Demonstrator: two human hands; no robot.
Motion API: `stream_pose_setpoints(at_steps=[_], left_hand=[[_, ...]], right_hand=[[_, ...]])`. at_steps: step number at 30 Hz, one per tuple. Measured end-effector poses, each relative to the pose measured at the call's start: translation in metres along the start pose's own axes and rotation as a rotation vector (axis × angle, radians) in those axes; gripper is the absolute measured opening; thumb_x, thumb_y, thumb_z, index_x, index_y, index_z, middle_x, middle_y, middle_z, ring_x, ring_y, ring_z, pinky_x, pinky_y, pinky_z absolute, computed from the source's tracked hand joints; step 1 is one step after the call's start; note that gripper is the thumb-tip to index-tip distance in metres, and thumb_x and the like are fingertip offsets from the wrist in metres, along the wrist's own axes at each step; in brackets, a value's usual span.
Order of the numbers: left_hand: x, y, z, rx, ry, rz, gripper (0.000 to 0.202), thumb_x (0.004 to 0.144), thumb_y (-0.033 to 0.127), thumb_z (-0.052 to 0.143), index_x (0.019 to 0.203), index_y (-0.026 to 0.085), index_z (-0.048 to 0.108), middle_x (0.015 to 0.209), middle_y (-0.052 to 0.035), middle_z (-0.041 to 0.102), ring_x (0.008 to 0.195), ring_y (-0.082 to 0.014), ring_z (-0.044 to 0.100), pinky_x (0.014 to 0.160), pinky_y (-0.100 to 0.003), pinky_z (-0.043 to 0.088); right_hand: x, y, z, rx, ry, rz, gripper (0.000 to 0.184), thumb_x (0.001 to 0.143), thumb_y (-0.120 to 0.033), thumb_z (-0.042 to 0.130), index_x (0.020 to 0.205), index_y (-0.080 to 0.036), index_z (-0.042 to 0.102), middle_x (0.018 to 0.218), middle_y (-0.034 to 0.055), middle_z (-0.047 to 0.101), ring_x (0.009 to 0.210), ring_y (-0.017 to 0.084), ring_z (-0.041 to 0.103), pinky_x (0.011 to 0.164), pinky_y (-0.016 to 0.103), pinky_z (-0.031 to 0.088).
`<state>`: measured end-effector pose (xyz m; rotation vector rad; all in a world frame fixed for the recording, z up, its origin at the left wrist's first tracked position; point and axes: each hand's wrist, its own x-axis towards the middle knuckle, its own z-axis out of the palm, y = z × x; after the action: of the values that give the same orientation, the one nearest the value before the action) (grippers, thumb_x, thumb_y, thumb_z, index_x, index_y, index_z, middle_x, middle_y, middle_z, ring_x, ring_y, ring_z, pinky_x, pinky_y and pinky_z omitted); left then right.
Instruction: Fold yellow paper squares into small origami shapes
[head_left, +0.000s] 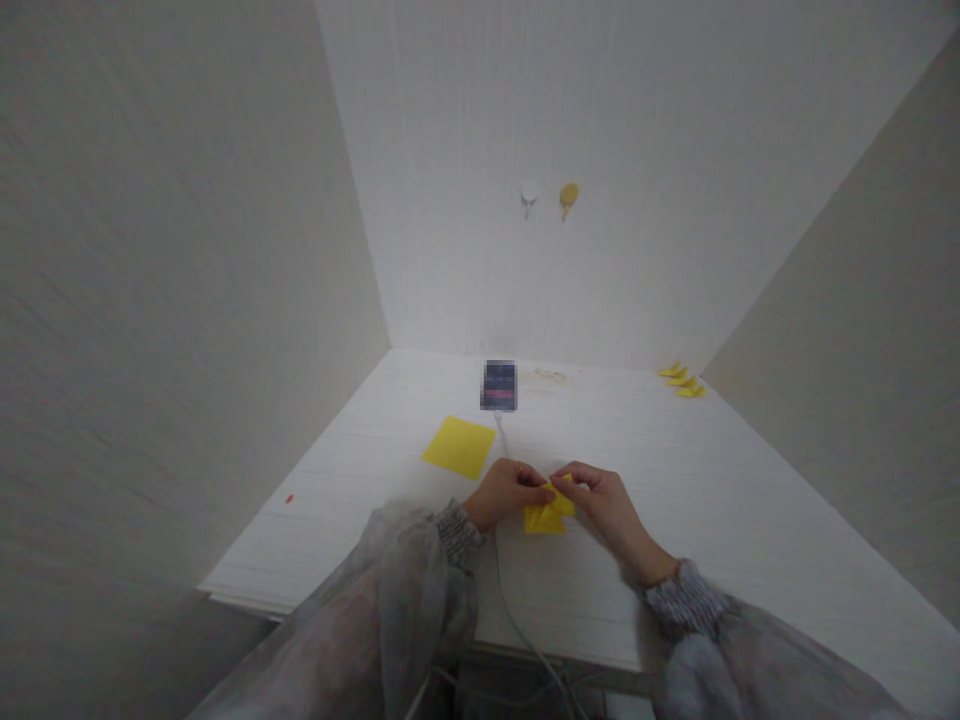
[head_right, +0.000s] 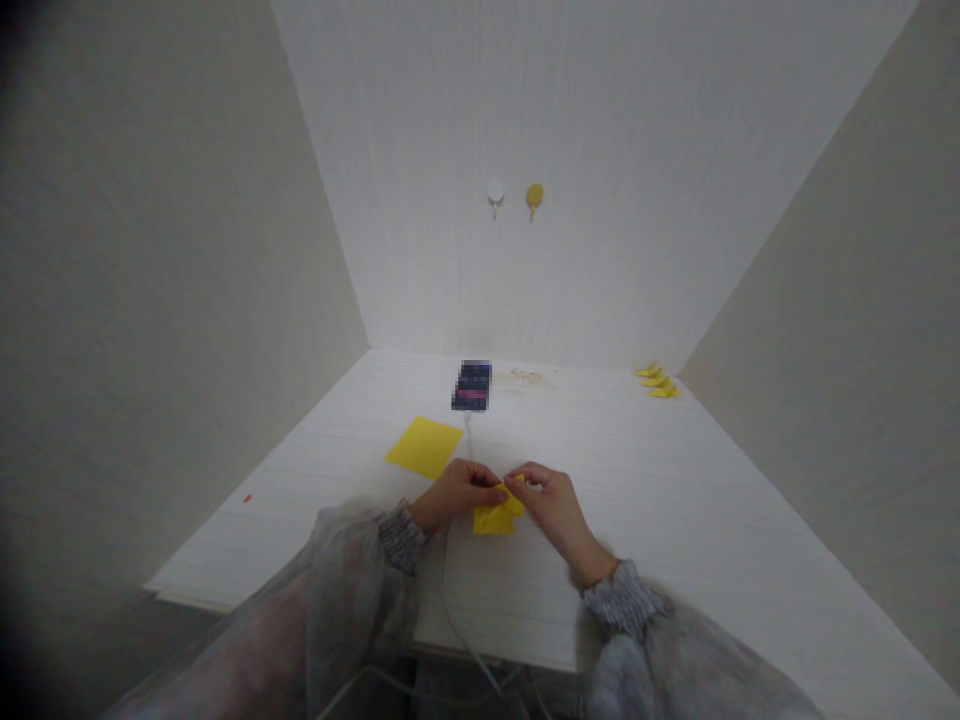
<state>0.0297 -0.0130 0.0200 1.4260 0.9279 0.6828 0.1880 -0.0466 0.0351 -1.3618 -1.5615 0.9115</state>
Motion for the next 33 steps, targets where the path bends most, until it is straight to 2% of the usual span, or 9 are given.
stream_pose_setpoints(at_steps=[8,14,19,21,23,27,33], left_hand=[[0.000,0.000,0.000,-0.063,-0.013,-0.016,0.026,0.051,0.031,0.068,0.066,0.010,0.064,0.059,-0.0014,0.060,0.051,-0.0077,0.050,0.052,-0.020,0.039],[-0.001,0.004,0.000,-0.099,-0.009,-0.043,0.026,0.050,0.031,0.069,0.066,0.010,0.065,0.060,-0.0024,0.061,0.051,-0.0086,0.051,0.054,-0.021,0.040],[-0.001,0.001,-0.001,-0.106,0.027,-0.058,0.024,0.050,0.028,0.069,0.064,0.010,0.064,0.058,-0.0019,0.061,0.050,-0.0079,0.051,0.052,-0.021,0.040],[-0.001,0.002,0.000,-0.109,0.033,-0.054,0.025,0.050,0.029,0.069,0.065,0.010,0.064,0.059,-0.0018,0.061,0.051,-0.0083,0.051,0.053,-0.021,0.040],[-0.002,0.003,0.001,-0.095,0.034,-0.047,0.026,0.051,0.031,0.068,0.066,0.011,0.065,0.059,-0.0015,0.061,0.053,-0.0086,0.052,0.054,-0.021,0.040],[-0.001,0.004,0.003,-0.035,0.063,-0.051,0.026,0.051,0.032,0.068,0.066,0.010,0.065,0.057,-0.0013,0.060,0.051,-0.0087,0.051,0.051,-0.020,0.038],[0.001,0.001,0.003,-0.076,0.044,-0.043,0.023,0.051,0.029,0.069,0.064,0.011,0.065,0.058,-0.0013,0.061,0.052,-0.0086,0.051,0.054,-0.021,0.039]], right_hand=[[0.000,0.005,0.000,0.165,-0.042,0.012,0.018,0.069,-0.033,0.056,0.067,-0.017,0.065,0.064,0.0013,0.061,0.063,0.015,0.054,0.060,0.024,0.041],[-0.001,0.006,-0.001,0.257,0.004,0.029,0.020,0.069,-0.035,0.056,0.069,-0.018,0.065,0.068,0.0026,0.063,0.065,0.016,0.056,0.062,0.026,0.042],[0.001,0.001,-0.002,0.307,0.113,0.040,0.020,0.069,-0.035,0.056,0.069,-0.017,0.064,0.067,0.0019,0.062,0.066,0.014,0.055,0.064,0.025,0.041],[0.002,0.004,0.002,0.356,0.094,0.100,0.020,0.062,-0.032,0.063,0.076,-0.018,0.061,0.062,-0.0013,0.060,0.056,0.012,0.053,0.054,0.023,0.040],[0.003,0.008,0.007,0.355,0.047,0.142,0.025,0.056,-0.028,0.068,0.076,-0.018,0.059,0.055,-0.0040,0.056,0.048,0.010,0.049,0.048,0.021,0.037],[0.002,0.017,0.013,0.399,-0.063,0.158,0.016,0.060,-0.027,0.066,0.069,-0.015,0.061,0.058,-0.0008,0.060,0.052,0.011,0.052,0.051,0.022,0.039],[0.001,0.017,0.012,0.430,-0.032,0.124,0.014,0.059,-0.028,0.067,0.062,-0.016,0.062,0.056,-0.0014,0.058,0.051,0.011,0.051,0.051,0.023,0.038]])
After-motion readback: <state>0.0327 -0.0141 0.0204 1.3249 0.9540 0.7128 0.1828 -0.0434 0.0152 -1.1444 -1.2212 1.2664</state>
